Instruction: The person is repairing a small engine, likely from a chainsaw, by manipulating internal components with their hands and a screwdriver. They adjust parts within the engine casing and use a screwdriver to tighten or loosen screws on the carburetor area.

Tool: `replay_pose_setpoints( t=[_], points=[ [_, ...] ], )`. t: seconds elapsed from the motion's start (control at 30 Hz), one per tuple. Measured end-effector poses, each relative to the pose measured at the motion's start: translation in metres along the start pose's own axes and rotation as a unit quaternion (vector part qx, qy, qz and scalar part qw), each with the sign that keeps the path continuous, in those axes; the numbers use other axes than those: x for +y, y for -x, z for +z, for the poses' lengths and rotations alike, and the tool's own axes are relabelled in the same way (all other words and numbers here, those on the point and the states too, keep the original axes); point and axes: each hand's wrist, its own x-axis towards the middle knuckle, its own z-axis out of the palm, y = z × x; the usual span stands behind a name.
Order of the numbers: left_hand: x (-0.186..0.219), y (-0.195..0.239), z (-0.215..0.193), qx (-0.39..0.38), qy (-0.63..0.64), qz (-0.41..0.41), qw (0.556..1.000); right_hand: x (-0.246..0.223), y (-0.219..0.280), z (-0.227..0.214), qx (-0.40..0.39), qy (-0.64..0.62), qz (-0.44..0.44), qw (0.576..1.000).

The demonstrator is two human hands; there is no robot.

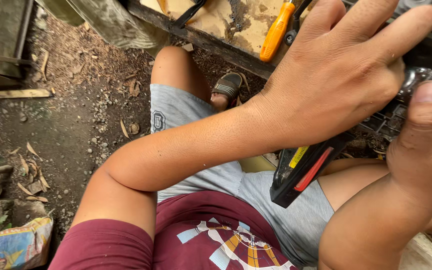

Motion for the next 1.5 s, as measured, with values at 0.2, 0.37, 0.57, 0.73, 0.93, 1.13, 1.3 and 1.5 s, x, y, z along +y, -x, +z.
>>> replay_pose_setpoints(
  t=[0.2,0.37,0.57,0.73,0.93,1.13,1.3,1.5],
  points=[
    [-0.005,-0.022,-0.007,-0.026,-0.037,0.092,0.995,0.008,0.002,-0.001,0.041,0.007,-0.011,0.999],
    [-0.013,-0.04,0.002,-0.036,-0.099,0.169,0.98,0.015,0.001,-0.001,0.054,-0.007,-0.013,0.998],
    [-0.02,-0.046,0.001,-0.065,-0.098,0.213,0.97,0.004,-0.008,0.002,0.069,0.031,-0.026,0.997],
    [-0.025,-0.047,0.001,-0.064,-0.076,0.223,0.97,0.0,-0.009,0.003,0.075,0.054,-0.028,0.995],
    [-0.025,-0.049,0.004,-0.063,-0.107,0.249,0.96,0.005,-0.008,0.005,0.067,0.027,-0.034,0.997],
    [-0.026,-0.051,0.004,-0.047,-0.104,0.253,0.961,0.003,-0.008,0.007,0.065,-0.015,-0.026,0.997],
    [-0.028,-0.055,0.008,-0.05,-0.145,0.295,0.943,0.002,-0.006,0.008,0.078,0.0,-0.026,0.997],
    [-0.037,-0.05,0.01,-0.037,-0.109,0.327,0.938,0.008,-0.001,0.006,0.083,-0.001,-0.027,0.996]
  ],
)
